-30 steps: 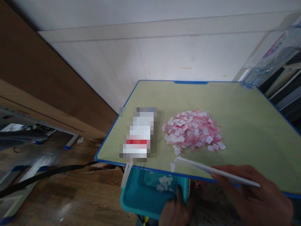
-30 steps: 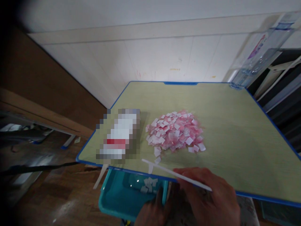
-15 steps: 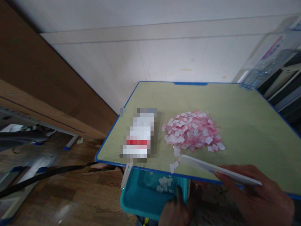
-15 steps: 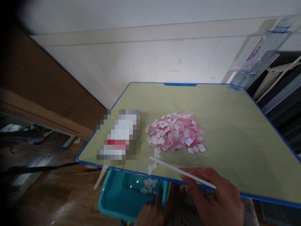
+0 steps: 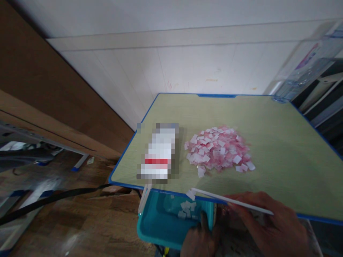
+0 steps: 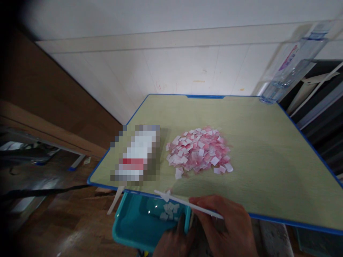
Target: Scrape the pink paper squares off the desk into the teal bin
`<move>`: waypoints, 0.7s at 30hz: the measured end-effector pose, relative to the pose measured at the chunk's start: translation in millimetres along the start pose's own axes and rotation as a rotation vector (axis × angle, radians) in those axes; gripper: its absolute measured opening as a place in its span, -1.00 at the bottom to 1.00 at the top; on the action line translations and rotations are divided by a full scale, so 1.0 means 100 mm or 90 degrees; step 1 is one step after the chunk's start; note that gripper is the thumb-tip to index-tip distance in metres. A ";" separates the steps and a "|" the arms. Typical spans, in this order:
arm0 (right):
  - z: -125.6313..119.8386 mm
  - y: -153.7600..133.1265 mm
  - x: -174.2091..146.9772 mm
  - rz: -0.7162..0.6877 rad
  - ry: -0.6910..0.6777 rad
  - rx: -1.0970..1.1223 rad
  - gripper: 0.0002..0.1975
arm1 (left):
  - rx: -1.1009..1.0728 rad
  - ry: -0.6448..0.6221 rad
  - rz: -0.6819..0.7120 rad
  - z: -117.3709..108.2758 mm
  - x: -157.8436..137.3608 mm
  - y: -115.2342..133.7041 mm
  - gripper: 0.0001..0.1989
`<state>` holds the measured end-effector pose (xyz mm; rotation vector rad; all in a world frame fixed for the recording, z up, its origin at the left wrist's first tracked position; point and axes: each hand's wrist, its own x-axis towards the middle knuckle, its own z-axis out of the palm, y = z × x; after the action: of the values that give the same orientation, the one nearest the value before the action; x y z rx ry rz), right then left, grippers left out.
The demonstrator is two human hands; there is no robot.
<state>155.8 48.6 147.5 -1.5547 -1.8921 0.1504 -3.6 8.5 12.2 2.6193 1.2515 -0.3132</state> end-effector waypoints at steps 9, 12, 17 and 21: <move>0.06 -0.01 0.07 -0.031 0.027 -0.023 -0.75 | 0.030 0.062 0.007 0.05 -0.02 0.00 -0.37; 0.06 -0.01 0.09 -0.050 0.026 -0.041 -0.73 | 0.033 0.064 0.014 0.06 -0.02 -0.01 -0.37; 0.05 -0.01 0.09 -0.046 0.055 -0.065 -0.68 | 0.027 0.085 0.008 0.07 -0.01 -0.01 -0.37; 0.04 -0.01 0.03 0.011 0.065 -0.178 -0.71 | 0.022 0.045 0.007 0.01 0.00 -0.01 -0.38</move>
<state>152.8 52.5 146.7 -1.7259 -1.8799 -0.1903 -4.4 8.4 11.0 2.6877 1.2649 -0.2450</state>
